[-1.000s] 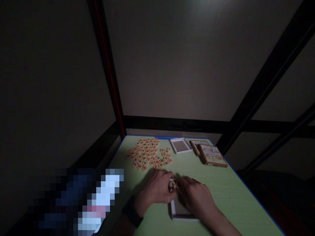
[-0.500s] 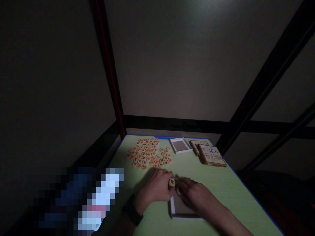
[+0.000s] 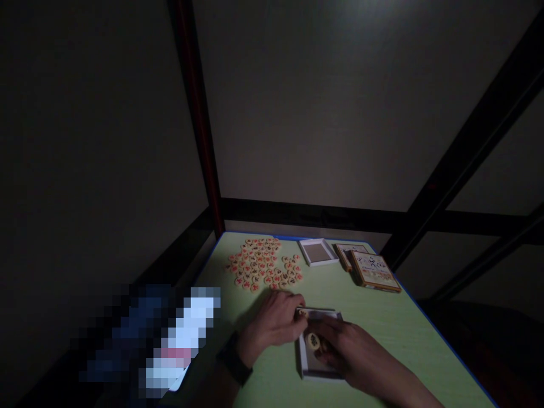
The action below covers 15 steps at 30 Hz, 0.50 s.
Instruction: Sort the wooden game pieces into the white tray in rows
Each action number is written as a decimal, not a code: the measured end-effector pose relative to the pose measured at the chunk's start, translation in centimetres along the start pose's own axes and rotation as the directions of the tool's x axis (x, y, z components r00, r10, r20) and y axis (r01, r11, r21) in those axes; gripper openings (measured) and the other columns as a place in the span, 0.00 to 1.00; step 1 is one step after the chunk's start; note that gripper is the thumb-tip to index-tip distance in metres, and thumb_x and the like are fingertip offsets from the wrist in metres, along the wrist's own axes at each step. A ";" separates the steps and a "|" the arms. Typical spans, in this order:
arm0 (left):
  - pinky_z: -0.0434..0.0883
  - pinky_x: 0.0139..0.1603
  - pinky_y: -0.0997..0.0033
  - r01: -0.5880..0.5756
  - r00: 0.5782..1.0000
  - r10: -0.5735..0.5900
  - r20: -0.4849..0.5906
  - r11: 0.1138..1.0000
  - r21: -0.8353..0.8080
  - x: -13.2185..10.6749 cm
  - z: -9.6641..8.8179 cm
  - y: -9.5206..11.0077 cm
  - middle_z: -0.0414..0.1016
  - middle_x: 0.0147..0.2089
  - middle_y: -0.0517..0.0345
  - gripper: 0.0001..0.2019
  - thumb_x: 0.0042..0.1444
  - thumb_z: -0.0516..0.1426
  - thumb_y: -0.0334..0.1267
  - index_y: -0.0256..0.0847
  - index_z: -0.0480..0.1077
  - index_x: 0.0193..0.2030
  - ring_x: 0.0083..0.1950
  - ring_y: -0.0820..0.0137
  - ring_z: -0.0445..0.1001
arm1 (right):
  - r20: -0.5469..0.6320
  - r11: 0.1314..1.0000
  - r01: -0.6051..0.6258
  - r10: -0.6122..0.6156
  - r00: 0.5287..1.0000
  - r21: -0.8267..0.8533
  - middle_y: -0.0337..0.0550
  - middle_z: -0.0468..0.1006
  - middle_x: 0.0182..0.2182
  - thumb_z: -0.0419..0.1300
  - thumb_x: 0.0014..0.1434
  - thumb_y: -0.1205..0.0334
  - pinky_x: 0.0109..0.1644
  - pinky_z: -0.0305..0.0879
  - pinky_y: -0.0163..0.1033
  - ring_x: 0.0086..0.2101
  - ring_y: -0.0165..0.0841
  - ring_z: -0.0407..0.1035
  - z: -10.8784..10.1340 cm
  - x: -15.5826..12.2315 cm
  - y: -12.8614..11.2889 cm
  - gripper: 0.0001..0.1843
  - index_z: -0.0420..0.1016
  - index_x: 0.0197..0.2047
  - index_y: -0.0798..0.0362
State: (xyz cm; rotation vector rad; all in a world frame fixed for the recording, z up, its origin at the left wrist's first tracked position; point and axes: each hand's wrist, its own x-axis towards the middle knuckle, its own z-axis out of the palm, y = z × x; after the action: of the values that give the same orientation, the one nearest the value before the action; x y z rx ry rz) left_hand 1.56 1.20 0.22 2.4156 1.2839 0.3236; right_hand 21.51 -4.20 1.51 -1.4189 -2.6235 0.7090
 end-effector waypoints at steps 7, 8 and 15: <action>0.70 0.50 0.63 -0.103 0.991 0.101 -0.089 0.994 -0.025 -0.6 0.1 0.6 0.79 0.38 0.57 0.09 0.52 0.59 0.43 0.43 0.73 0.39 0.42 0.63 0.76 | -0.038 1.000 -0.016 0.015 0.999 -0.027 0.51 0.77 0.54 0.55 0.59 0.71 0.54 0.67 0.45 0.51 0.42 0.72 1.0 -0.4 1.2 0.25 0.71 0.59 0.51; 0.70 0.50 0.62 -0.129 0.989 0.127 -0.071 0.991 -0.030 -0.7 0.2 0.7 0.79 0.39 0.57 0.11 0.51 0.60 0.45 0.43 0.73 0.39 0.43 0.62 0.76 | -0.036 0.999 -0.035 0.034 0.999 -0.036 0.51 0.77 0.53 0.56 0.57 0.71 0.54 0.67 0.45 0.51 0.43 0.72 1.1 -0.3 1.4 0.25 0.71 0.59 0.51; 0.70 0.51 0.60 -0.177 0.983 0.174 0.060 0.984 0.038 -1.1 1.2 1.2 0.80 0.40 0.53 0.14 0.49 0.63 0.49 0.43 0.75 0.38 0.45 0.57 0.76 | -0.022 0.998 -0.055 0.055 0.998 -0.005 0.48 0.79 0.50 0.57 0.53 0.73 0.52 0.66 0.41 0.48 0.41 0.73 0.9 -0.3 1.6 0.22 0.76 0.51 0.51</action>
State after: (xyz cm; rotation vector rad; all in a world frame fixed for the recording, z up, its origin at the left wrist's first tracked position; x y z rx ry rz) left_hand 2.32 -0.62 -0.39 2.5617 1.0663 0.2758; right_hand 22.66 -4.03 0.11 -1.4976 -2.5816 0.6885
